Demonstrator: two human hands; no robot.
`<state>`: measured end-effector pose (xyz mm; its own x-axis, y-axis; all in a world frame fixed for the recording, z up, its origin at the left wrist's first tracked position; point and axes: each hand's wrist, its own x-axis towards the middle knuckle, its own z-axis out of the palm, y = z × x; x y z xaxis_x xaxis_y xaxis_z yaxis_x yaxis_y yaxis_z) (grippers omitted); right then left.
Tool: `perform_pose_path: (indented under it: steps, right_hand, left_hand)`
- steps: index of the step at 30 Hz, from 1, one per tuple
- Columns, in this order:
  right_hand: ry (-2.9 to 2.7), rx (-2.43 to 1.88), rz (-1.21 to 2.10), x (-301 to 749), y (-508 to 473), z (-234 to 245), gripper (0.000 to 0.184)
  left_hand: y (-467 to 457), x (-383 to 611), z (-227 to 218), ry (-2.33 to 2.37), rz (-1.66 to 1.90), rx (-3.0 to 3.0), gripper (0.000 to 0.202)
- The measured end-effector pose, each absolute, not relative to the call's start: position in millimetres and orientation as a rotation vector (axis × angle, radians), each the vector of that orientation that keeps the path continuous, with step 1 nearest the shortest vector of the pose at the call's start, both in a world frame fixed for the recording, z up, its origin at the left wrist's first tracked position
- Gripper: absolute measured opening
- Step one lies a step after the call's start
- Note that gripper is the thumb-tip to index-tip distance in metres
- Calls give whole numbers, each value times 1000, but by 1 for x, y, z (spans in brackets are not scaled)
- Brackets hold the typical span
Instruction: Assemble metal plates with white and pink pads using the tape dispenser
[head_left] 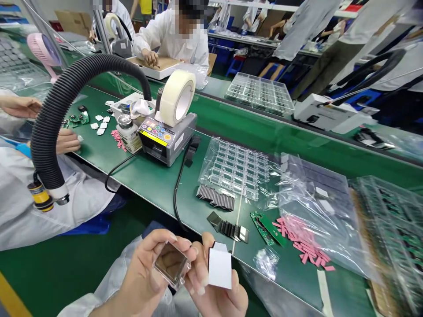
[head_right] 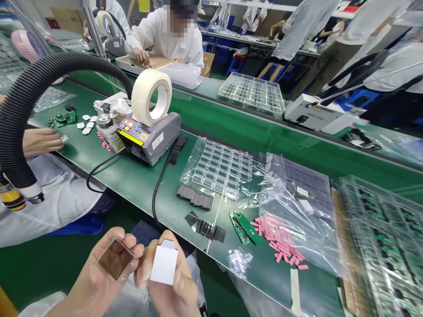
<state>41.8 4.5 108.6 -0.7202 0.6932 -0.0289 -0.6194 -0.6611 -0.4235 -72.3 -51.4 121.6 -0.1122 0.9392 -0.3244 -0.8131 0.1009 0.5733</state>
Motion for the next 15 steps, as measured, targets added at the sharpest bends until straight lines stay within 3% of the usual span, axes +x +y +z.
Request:
perform_pose_path:
  steps: [10, 15]
  right_hand:
    - [-542, -324, 2260, 42, 6, 109, 24]
    - [-1005, -481, 1833, 46, 5, 115, 22]
  left_hand:
    - [-43, -69, 126, 673, 1581, 346, 31]
    - [-40, -68, 125, 643, 1665, 418, 30]
